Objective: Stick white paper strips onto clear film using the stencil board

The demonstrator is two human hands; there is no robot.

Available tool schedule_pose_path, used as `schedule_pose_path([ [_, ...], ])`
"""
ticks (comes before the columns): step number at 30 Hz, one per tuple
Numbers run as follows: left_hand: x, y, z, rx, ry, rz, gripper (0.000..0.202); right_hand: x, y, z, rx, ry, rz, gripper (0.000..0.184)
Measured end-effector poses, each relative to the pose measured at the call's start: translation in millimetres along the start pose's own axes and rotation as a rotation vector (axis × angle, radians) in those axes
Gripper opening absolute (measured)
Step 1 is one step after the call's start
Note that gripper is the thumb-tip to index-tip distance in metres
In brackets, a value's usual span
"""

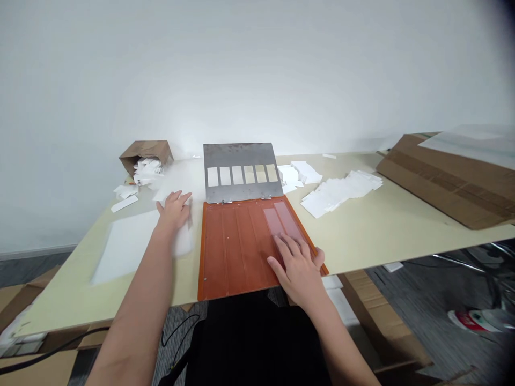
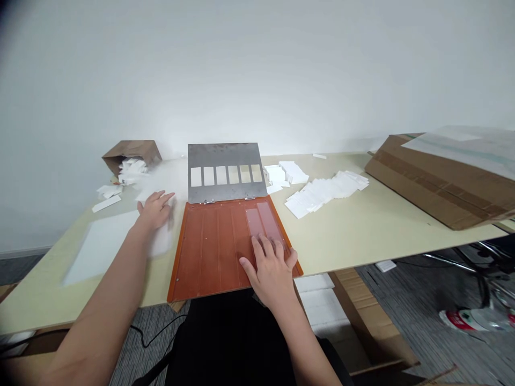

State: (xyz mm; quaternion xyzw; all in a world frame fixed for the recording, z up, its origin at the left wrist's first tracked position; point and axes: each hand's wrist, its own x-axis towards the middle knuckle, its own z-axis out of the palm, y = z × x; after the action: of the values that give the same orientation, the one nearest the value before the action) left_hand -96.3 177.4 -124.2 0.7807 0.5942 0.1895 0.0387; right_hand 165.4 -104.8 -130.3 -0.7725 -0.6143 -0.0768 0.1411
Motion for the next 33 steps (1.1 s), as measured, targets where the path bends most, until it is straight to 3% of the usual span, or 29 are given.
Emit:
schedule_pose_path([
  [7, -2, 11, -6.5, 0.057, -0.107, -0.029, 0.052, -2, 1, 5, 0.029, 0.004, -0.006, 0.054],
  [11, -11, 15, -25.5, 0.08, -0.118, -0.135, 0.069, -2, 1, 5, 0.042, 0.021, -0.019, 0.053],
  [14, -37, 18, -50.4, 0.101, -0.176, -0.32, 0.08, -2, 0, 5, 0.049, 0.031, -0.015, 0.054],
  [17, -79, 23, -64.7, 0.11, -0.177, -0.465, 0.087, -2, 0, 7, 0.057, 0.031, -0.026, 0.054],
  [20, -120, 31, -59.6, 0.13, -0.23, -0.508, 0.09, -2, 0, 9, 0.061, 0.052, -0.036, 0.053],
  [23, -146, 40, -46.9, 0.155, -0.217, -0.457, 0.086, -3, 0, 10, 0.067, 0.072, -0.032, 0.053],
  [33, -161, 44, -45.3, 0.138, -0.095, -0.429, 0.058, -14, -1, 9, 0.138, 0.174, -0.055, 0.055],
])
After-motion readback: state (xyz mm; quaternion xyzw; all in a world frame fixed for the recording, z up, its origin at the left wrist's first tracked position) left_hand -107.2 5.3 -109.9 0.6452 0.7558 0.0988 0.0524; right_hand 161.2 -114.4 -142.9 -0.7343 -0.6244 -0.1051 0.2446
